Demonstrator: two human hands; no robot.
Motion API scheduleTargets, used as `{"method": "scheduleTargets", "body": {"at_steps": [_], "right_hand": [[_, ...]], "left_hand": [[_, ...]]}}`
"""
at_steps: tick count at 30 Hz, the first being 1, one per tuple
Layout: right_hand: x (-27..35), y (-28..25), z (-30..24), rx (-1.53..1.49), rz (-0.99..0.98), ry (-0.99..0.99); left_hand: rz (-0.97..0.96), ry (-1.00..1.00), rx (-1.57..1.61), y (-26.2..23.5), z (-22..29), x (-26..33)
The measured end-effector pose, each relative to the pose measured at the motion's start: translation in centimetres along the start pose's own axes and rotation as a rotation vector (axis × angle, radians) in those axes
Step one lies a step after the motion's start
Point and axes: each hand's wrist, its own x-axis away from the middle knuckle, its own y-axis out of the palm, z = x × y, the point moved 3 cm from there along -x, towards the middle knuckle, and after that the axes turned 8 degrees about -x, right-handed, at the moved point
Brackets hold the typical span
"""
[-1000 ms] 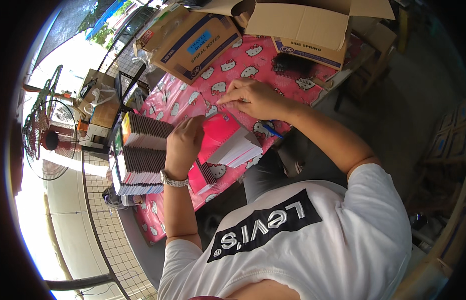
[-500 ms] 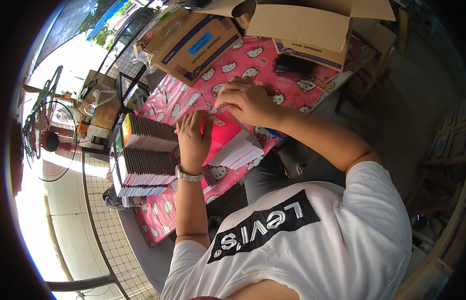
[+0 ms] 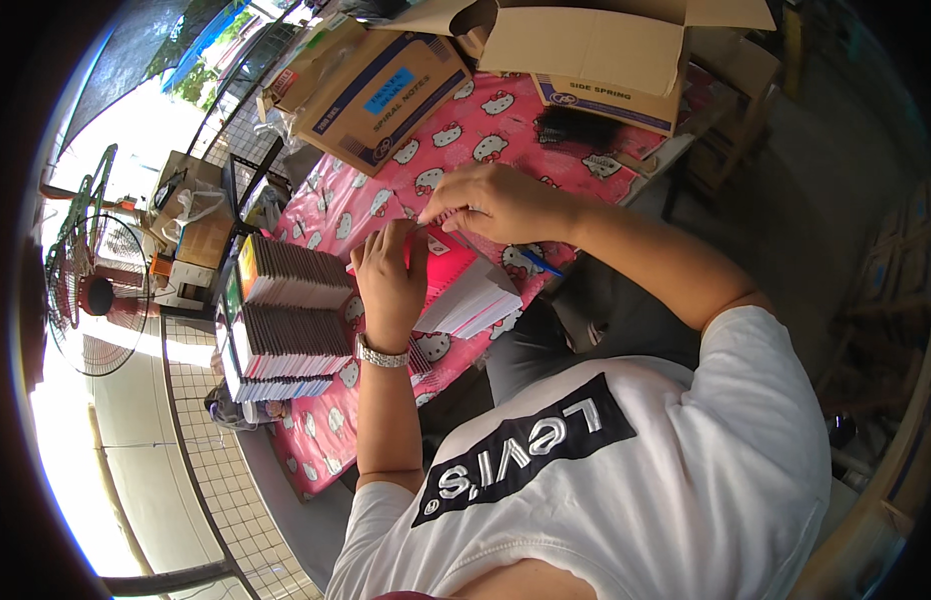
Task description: The person assembles spiral notebooks by inserting wire coils into pre-punched holes in paper stacks and using pliers to secure the ends.
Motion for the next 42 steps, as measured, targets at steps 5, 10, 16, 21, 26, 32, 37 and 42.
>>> {"method": "scheduleTargets", "body": {"at_steps": [5,10,16,21,26,32,37,42], "right_hand": [[-0.3,0.0,-0.2,-0.164,-0.059,0.437],[-0.7,-0.2,-1.2,0.088,-0.044,0.204],[-1.0,0.4,-2.4,0.270,-0.265,0.211],[0.3,1.9,12.4,-0.652,0.025,0.939],[11.5,7.2,23.0,0.713,-0.174,0.618],[1.5,3.8,16.5,-0.338,-0.284,0.671],[-2.8,-1.3,4.0,-0.619,-0.731,0.695],[-3.3,-0.9,4.6,-0.872,-0.561,0.634]], "left_hand": [[0.011,0.036,0.039,-0.4,1.1,-0.1],[0.024,0.083,0.039,-0.3,1.9,-0.2],[-0.036,0.097,0.086,-0.4,1.2,0.3],[-0.066,0.105,0.115,-1.0,0.5,1.0],[-0.166,0.102,0.246,-0.7,0.2,0.2],[-0.192,-0.150,-0.079,-0.4,-0.8,2.4],[-0.097,-0.097,0.082,0.1,0.7,1.3],[-0.088,-0.009,0.200,0.4,-0.7,0.7]]}}
